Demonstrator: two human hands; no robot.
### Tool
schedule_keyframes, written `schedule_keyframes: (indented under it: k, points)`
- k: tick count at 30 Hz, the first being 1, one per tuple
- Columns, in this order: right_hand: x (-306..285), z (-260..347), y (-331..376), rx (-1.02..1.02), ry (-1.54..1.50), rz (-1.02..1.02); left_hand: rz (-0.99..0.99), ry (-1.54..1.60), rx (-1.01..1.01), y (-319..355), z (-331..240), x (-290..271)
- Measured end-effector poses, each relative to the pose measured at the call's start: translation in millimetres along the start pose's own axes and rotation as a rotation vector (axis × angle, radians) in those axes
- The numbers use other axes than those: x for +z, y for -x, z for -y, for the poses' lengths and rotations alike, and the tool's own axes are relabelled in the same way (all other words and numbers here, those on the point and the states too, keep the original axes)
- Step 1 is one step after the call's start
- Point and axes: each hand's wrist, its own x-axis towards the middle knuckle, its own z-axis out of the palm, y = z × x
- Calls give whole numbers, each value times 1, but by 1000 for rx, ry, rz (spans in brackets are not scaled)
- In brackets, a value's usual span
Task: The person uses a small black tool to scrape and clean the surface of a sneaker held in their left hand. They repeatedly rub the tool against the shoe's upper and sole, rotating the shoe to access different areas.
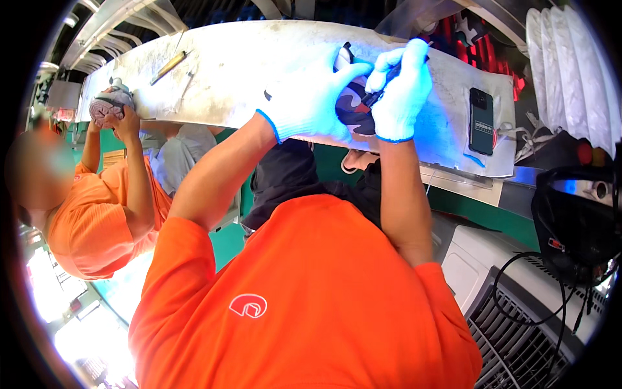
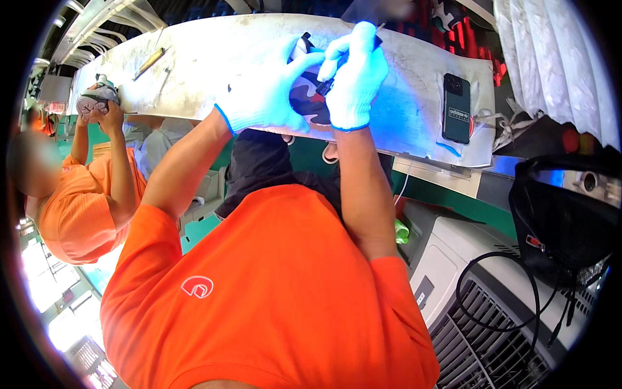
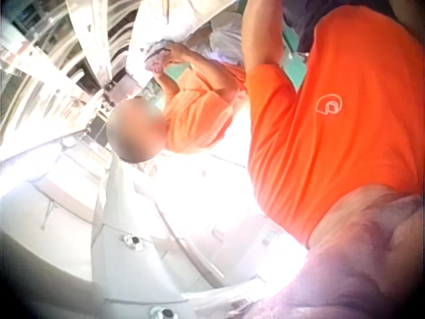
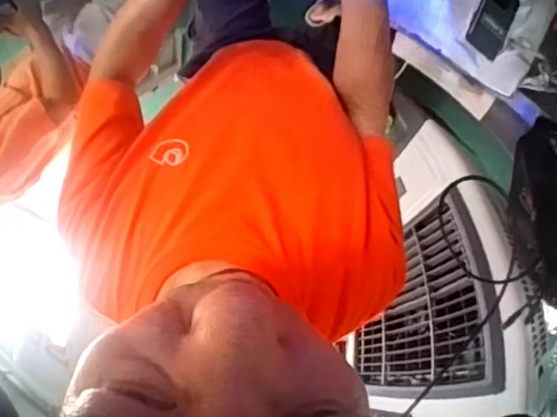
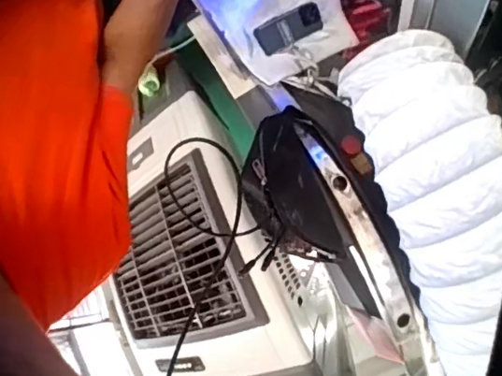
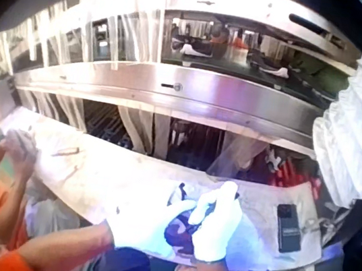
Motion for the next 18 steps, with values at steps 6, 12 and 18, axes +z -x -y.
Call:
schedule_keyframes:
  k: [6, 12, 18]
  points:
    - [-46, -14, -20, 349, -879, -33, -85, 21, 35, 3, 7, 7]
    - [-42, 10, -24, 216, -323, -216, -99, 19, 5, 7, 1, 3]
    - [-51, -5, -25, 254, -438, 45, -87, 17, 6, 7, -3, 1]
